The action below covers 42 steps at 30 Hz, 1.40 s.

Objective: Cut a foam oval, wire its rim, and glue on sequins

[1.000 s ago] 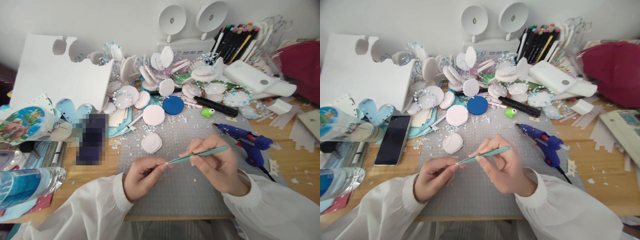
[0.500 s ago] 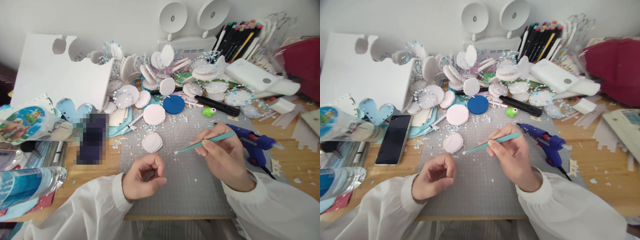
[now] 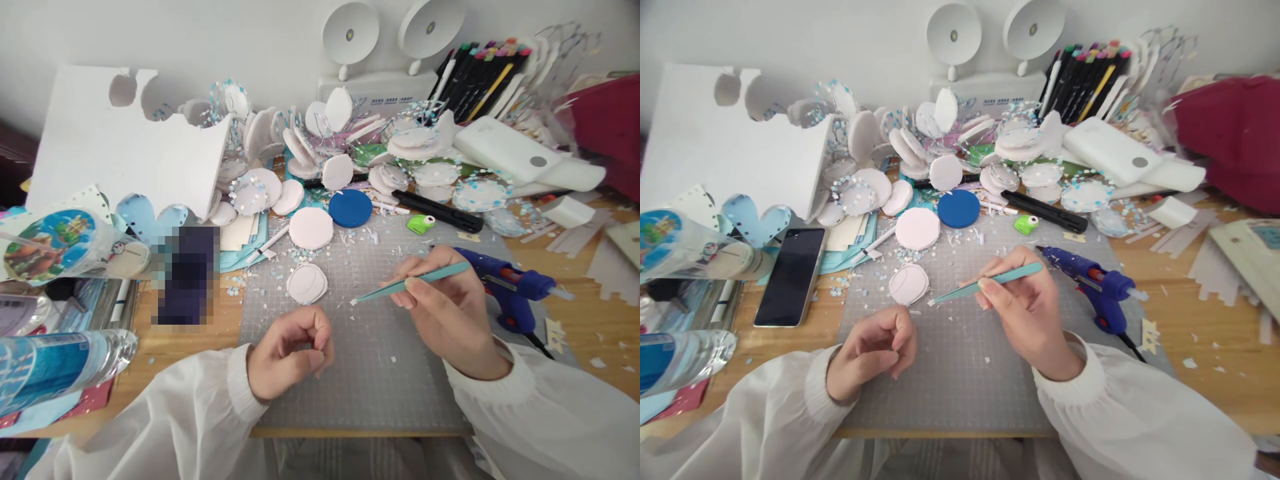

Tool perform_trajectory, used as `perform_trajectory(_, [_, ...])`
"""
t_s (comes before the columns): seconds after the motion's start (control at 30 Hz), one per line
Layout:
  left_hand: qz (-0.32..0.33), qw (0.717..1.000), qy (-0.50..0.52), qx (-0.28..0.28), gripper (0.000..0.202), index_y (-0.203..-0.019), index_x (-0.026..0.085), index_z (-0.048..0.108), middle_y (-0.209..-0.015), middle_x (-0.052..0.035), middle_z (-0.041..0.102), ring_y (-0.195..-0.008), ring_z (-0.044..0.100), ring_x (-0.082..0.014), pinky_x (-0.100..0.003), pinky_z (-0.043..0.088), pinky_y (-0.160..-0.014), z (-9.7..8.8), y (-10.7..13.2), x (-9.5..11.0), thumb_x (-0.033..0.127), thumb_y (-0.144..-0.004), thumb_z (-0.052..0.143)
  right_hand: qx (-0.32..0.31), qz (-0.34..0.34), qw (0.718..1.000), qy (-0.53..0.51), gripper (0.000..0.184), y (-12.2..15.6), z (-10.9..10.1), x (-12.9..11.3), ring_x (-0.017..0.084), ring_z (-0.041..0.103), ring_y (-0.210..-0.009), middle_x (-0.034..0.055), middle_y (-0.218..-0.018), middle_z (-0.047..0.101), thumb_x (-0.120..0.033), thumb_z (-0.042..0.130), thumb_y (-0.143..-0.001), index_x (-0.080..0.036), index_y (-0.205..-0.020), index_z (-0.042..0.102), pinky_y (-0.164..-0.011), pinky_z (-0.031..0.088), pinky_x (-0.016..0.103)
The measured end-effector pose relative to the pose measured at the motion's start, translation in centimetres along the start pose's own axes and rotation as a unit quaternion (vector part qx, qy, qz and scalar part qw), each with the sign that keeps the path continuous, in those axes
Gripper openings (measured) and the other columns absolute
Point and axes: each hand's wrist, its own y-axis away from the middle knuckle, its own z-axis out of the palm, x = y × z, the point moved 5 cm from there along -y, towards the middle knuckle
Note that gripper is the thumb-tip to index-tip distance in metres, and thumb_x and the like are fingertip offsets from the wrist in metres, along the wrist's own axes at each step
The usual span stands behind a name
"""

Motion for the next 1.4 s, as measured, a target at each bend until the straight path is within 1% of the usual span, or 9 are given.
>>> perform_trajectory(0.27, [-0.021,1.0,0.022,0.003,0.024,-0.073,0.018,0.039,-0.053,0.0059,0.04,-0.044,0.034,-0.0067,-0.021,0.026,-0.046,0.2,0.1,-0.4,0.032,-0.086,0.055,-0.001,0.0,1.0,0.016,0.008,0.0,-0.1,0.1,0.01,0.048,-0.052,-0.0008,-0.073,0.062,-0.021,0.065,-0.083,-0.024,-0.082,0.058,-0.05,0.039,0.029])
perform_trajectory(0.53, [-0.028,0.999,0.041,-0.007,0.022,-0.077,0.018,0.039,-0.055,0.0055,0.041,-0.046,0.032,-0.0067,-0.021,0.024,-0.047,0.2,0.0,-0.5,0.031,-0.084,0.055,-0.006,-0.003,1.0,0.017,0.009,0.0,0.0,0.0,0.01,0.049,-0.053,0.0007,-0.074,0.063,-0.022,0.065,-0.083,-0.024,-0.081,0.057,-0.047,0.038,0.027])
perform_trajectory(0.67, [-0.038,0.999,0.035,0.0,0.025,-0.073,0.018,0.038,-0.056,0.0056,0.038,-0.048,0.028,-0.007,-0.022,0.021,-0.047,-0.1,0.1,-0.7,0.033,-0.081,0.057,-0.004,-0.006,1.0,0.025,0.009,0.1,-0.1,0.1,0.011,0.05,-0.053,0.0003,-0.076,0.064,-0.023,0.066,-0.083,-0.025,-0.084,0.057,-0.048,0.04,0.028])
perform_trajectory(0.8, [-0.036,0.999,0.016,-0.004,0.029,-0.069,0.019,0.036,-0.054,0.0062,0.034,-0.048,0.027,-0.0073,-0.023,0.021,-0.047,-0.1,0.1,-0.8,0.036,-0.083,0.055,-0.001,-0.006,1.0,0.028,0.009,0.0,-0.1,0.2,0.011,0.05,-0.053,0.0,-0.075,0.064,-0.023,0.066,-0.083,-0.025,-0.083,0.057,-0.048,0.039,0.029])
perform_trajectory(0.97, [-0.024,0.999,0.019,-0.016,0.023,-0.071,0.02,0.035,-0.055,0.0051,0.039,-0.047,0.027,-0.0072,-0.023,0.022,-0.047,0.0,0.0,-0.8,0.03,-0.084,0.051,0.0,0.005,1.0,0.03,0.01,0.0,-0.1,0.2,0.011,0.05,-0.053,-0.0002,-0.074,0.063,-0.024,0.066,-0.082,-0.024,-0.081,0.056,-0.048,0.039,0.028])
perform_trajectory(1.03, [-0.023,0.999,0.032,-0.013,0.019,-0.073,0.02,0.034,-0.055,0.0053,0.04,-0.047,0.027,-0.0073,-0.023,0.022,-0.048,-0.1,0.0,-0.9,0.025,-0.081,0.05,-0.001,0.006,1.0,0.031,0.011,0.0,-0.1,0.2,0.011,0.051,-0.053,-0.0001,-0.074,0.064,-0.024,0.066,-0.082,-0.024,-0.08,0.056,-0.048,0.039,0.028])
perform_trajectory(1.17, [-0.048,0.996,0.069,0.001,0.014,-0.076,0.02,0.034,-0.054,0.0061,0.04,-0.047,0.026,-0.0077,-0.023,0.021,-0.047,-0.2,0.0,-1.2,0.02,-0.077,0.048,-0.008,-0.004,1.0,0.019,0.009,0.0,-0.1,0.3,0.01,0.051,-0.054,-0.0013,-0.074,0.063,-0.021,0.065,-0.083,-0.024,-0.083,0.057,-0.05,0.041,0.027])
perform_trajectory(1.3, [-0.039,0.998,0.039,0.002,0.025,-0.072,0.019,0.036,-0.054,0.0067,0.038,-0.047,0.027,-0.0069,-0.023,0.022,-0.048,0.0,-0.3,-0.9,0.032,-0.082,0.054,-0.006,-0.025,0.999,0.037,0.008,0.0,-0.4,0.6,0.01,0.051,-0.055,-0.0018,-0.074,0.06,-0.018,0.062,-0.085,-0.024,-0.086,0.057,-0.053,0.044,0.029])
perform_trajectory(1.4, [-0.046,0.998,-0.026,0.028,0.036,-0.065,0.019,0.037,-0.051,0.0066,0.036,-0.046,0.027,-0.0063,-0.023,0.023,-0.047,-0.2,-0.5,-0.7,0.043,-0.089,0.051,0.016,-0.065,0.994,0.081,0.01,0.4,-0.4,0.3,0.012,0.054,-0.058,-0.0018,-0.074,0.057,-0.016,0.062,-0.084,-0.025,-0.087,0.057,-0.053,0.047,0.03])
